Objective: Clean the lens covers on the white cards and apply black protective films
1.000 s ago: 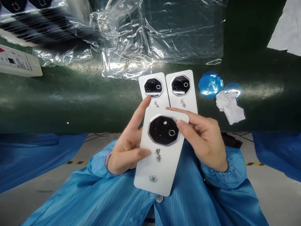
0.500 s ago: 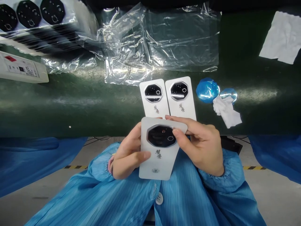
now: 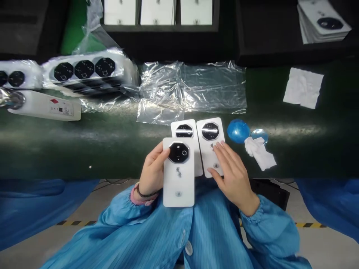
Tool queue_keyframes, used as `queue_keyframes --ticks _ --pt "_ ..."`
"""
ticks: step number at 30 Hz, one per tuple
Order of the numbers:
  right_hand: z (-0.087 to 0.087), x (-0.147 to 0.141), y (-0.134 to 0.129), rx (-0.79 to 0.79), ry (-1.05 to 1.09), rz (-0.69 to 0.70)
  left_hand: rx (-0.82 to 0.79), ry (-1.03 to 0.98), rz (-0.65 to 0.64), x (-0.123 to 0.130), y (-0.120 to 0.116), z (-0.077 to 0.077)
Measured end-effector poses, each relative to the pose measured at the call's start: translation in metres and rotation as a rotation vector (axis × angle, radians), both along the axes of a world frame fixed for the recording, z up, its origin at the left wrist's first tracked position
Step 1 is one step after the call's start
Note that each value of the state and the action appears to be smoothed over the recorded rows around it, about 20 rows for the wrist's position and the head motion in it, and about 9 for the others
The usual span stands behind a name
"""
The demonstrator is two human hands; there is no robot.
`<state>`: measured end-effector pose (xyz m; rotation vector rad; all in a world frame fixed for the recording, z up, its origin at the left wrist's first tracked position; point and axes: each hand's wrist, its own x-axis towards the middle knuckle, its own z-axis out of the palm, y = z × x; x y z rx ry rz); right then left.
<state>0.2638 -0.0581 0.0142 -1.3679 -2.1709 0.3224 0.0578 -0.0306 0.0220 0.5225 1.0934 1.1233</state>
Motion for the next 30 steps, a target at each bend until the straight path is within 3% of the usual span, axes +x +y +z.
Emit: queue_keyframes --ticks 3,6,12,16,23,26,30 --pt "-0.011 0.013 -0.009 0.083 -0.271 0.079 -0.005 0.019 0.096 -0.007 0.013 -0.005" --pt "-0.011 0.018 -0.016 0.139 -0.349 0.098 0.007 0.026 0.126 -0.007 0.020 -0.010" --pt "-0.010 0.018 -0.022 0.204 -0.354 0.098 0.041 0.190 0.087 -0.005 0.025 -0.014" --pt "-0.008 0.021 -0.024 0.217 -0.247 0.094 0.079 0.352 -0.061 -0.010 0.028 -0.007" --pt "-0.011 -0.005 -0.016 0.227 -0.127 0.183 0.136 0.347 -0.108 -0.006 0.024 -0.002" --pt "-0.015 -0.013 -0.015 0.096 -0.046 0.209 0.103 0.339 -0.116 -0.012 0.007 0.000" --pt "-0.012 -0.010 -0.011 -0.371 0.350 0.091 -0.028 0.185 -0.153 -0.023 -0.020 0.005"
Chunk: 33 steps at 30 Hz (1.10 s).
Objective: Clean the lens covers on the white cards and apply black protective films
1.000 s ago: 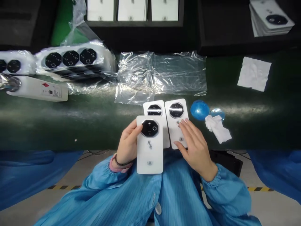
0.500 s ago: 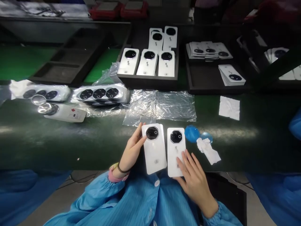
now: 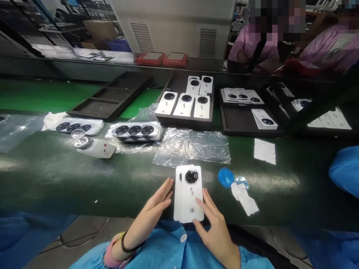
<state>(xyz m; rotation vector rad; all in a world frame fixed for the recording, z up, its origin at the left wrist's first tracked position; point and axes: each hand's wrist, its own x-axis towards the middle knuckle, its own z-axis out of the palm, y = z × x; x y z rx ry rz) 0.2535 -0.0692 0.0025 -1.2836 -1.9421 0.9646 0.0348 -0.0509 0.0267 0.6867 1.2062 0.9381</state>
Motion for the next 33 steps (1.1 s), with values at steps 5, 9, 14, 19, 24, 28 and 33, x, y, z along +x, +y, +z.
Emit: queue_keyframes --ticks 5,9,14,19,24,28,33 --pt "0.015 0.002 0.030 -0.569 0.602 -0.045 -0.080 -0.152 -0.001 -0.003 -0.002 0.007" --pt "0.026 0.000 0.059 -0.755 0.660 -0.101 -0.105 -0.182 0.030 -0.002 0.009 0.014" --pt "0.037 -0.004 0.081 -0.756 0.436 -0.063 -0.110 -0.191 0.057 -0.001 0.011 0.019" --pt "0.038 -0.014 0.090 -0.717 0.348 0.078 -0.115 -0.163 0.043 -0.002 0.010 0.017" --pt "0.035 -0.017 0.085 -0.567 0.271 0.092 0.008 -0.054 0.026 0.002 0.010 0.009" --pt "0.048 -0.018 0.076 -0.285 0.235 0.054 0.237 0.030 -0.006 0.015 0.012 0.011" --pt "0.051 -0.023 0.071 0.281 0.161 0.062 0.512 0.263 0.105 0.029 0.018 0.013"
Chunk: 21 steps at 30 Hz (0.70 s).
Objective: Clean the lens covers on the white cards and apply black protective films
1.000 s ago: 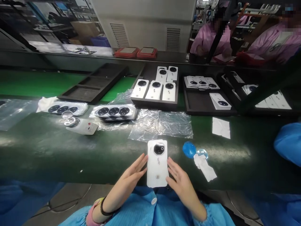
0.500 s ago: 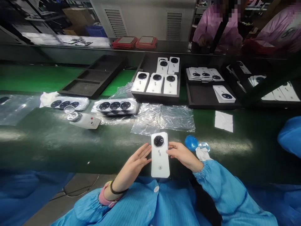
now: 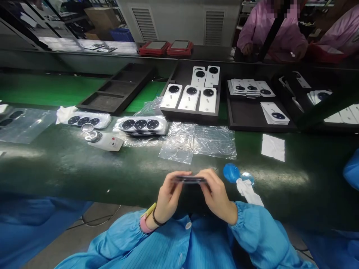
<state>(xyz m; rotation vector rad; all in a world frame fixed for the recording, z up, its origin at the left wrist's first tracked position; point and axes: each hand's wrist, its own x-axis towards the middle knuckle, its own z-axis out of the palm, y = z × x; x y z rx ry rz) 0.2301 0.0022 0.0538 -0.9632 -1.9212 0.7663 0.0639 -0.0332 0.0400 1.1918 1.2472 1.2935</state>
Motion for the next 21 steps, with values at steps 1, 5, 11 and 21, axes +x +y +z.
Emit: queue_keyframes --ticks 1,5,11,21 --pt "-0.003 -0.001 0.000 0.042 0.000 0.013 0.019 0.031 0.005 0.001 0.001 -0.001" --pt "-0.017 -0.003 0.006 0.055 0.000 0.034 0.013 0.098 -0.009 0.003 0.007 -0.011" --pt "-0.029 -0.003 0.014 -0.003 -0.031 0.014 0.018 0.262 -0.059 -0.012 0.024 -0.003" --pt "-0.042 0.002 0.024 -0.169 0.053 0.015 -0.022 0.575 0.057 -0.048 0.261 0.114"
